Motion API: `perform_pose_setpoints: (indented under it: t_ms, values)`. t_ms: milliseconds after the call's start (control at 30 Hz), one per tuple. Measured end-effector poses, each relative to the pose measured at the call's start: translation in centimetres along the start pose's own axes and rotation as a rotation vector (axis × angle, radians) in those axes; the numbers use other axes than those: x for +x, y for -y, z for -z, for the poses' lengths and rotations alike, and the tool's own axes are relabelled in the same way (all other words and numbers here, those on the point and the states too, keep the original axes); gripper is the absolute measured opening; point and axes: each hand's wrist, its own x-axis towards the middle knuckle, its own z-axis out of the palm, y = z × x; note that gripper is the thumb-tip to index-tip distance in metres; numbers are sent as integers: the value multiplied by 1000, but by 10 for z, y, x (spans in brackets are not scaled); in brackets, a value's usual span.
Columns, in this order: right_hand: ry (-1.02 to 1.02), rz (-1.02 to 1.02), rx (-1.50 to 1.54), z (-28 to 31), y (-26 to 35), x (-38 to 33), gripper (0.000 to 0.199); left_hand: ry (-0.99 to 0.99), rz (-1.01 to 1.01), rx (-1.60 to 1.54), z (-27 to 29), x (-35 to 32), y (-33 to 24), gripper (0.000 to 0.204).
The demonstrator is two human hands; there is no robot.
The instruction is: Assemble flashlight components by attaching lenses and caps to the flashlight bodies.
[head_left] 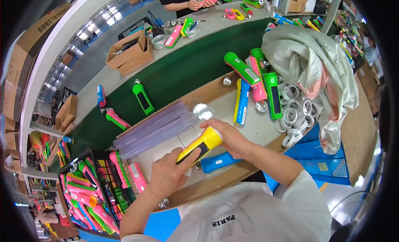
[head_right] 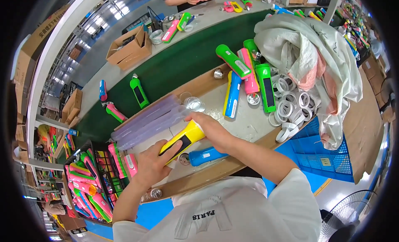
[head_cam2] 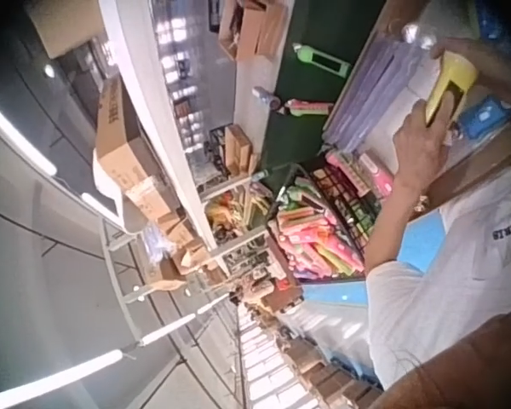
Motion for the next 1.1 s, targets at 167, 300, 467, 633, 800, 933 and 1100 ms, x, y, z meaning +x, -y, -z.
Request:
perform_pose_setpoints:
  t_ms: [167,300,467,633,800,933,1100]
  values:
    - [316,495,-369,12,16,-12,54,24,218,-1121,-4,-11,8,73]
    - [277,475,-389,10,9,-13,48,180,409,-1485,-23,-16,-2,75]
    - [138,424,-168,1,1,-11,41,-64,408,-809,-38,-10,-30,75]
    - [203,400,355,-19,-4,-22,33,-123,588,-1325,-56,-12,-73,53]
    - [397,371,618,-17,-19,-24,23,118,433,-2258,-67,-26,-90,51]
    - [640,386,915,-20,-36,-24,25,229,267,-2618,-57,-37,-99,52]
    - [96,579,214,-19,-35,-36,23,-291,462,-856,-84,-27,-75,44]
